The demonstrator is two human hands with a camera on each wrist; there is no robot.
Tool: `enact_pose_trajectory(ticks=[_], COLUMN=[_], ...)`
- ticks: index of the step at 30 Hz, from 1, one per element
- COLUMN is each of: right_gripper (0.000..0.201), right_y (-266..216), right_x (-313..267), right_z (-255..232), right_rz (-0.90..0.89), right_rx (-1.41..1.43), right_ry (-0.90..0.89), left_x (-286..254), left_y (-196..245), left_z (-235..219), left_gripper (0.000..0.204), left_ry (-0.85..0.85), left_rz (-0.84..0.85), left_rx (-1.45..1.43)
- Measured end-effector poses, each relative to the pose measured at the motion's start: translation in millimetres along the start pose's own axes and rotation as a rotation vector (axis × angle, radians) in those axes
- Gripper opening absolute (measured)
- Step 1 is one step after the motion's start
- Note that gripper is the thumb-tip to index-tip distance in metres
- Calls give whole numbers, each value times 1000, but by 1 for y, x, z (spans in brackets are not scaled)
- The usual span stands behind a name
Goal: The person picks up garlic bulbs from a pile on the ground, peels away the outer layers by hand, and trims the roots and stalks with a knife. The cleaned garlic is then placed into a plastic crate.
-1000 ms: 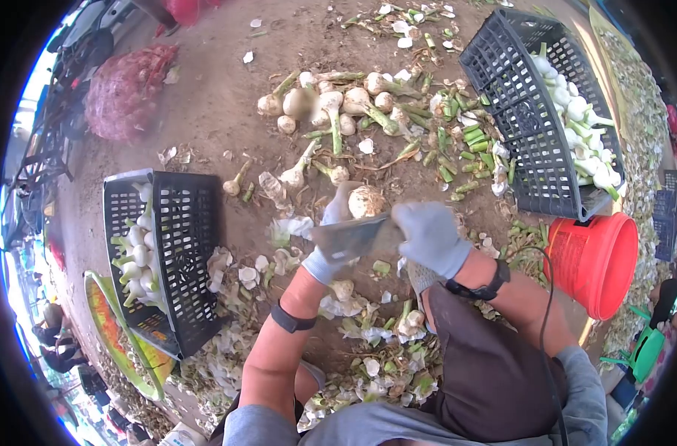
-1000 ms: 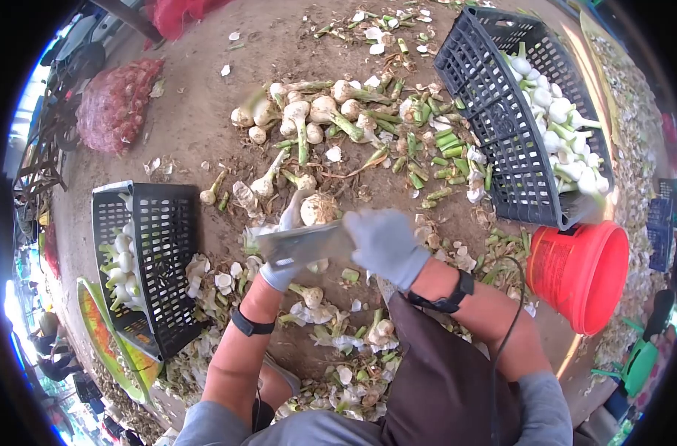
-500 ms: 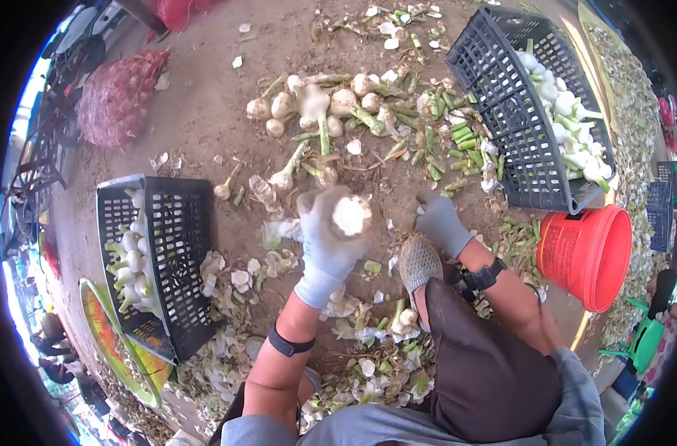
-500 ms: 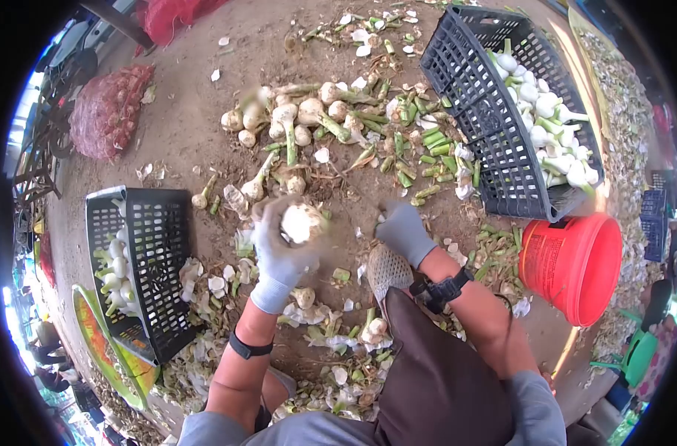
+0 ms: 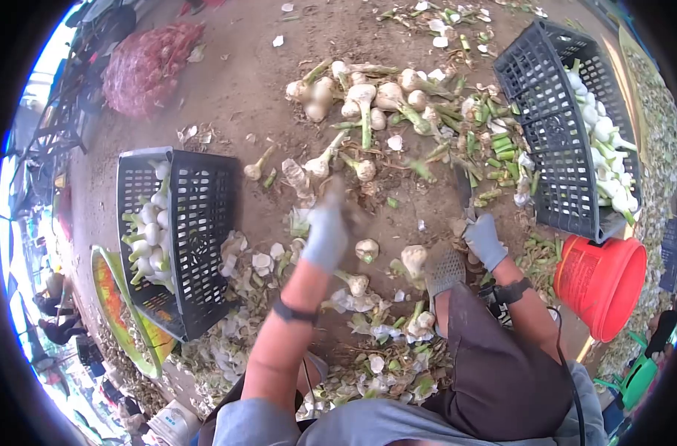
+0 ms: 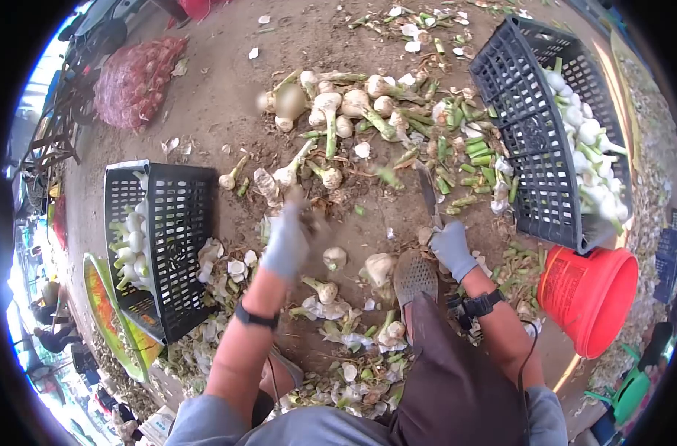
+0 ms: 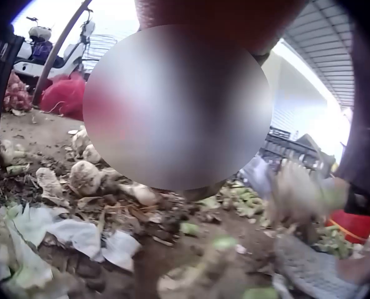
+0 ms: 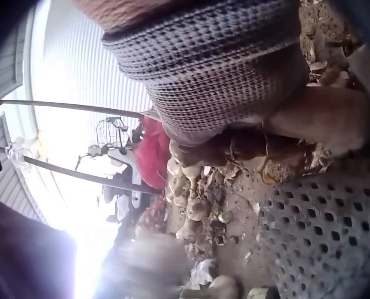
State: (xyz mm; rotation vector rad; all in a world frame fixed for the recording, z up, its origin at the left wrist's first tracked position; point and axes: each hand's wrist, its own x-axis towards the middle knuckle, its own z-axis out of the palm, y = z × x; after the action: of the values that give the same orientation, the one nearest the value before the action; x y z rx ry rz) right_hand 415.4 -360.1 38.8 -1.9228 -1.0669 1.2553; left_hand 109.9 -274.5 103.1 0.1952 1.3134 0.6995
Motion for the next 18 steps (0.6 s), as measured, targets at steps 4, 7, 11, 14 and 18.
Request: enact_pose_trajectory(ticks=[4, 7, 11, 14, 18], right_gripper=[22, 30, 35, 40, 35], right_y=[-1, -29, -19, -7, -37], right_x=[14, 10, 16, 12, 2], right_z=[7, 5, 5, 5, 11], right_rz=[-2, 74, 80, 144, -208], right_rx=[-88, 38, 8, -74, -169], right_ry=[-7, -51, -41, -124, -45], left_x=[96, 106, 81, 38, 5], left_y=[44, 51, 38, 29, 21], left_z=[-4, -6, -13, -5, 20], left_gripper=[35, 25, 22, 62, 67], left_ry=[295, 331, 47, -288, -544], left_rz=[2, 16, 288, 303, 519], left_rx=[-162, -119, -321, -562, -483])
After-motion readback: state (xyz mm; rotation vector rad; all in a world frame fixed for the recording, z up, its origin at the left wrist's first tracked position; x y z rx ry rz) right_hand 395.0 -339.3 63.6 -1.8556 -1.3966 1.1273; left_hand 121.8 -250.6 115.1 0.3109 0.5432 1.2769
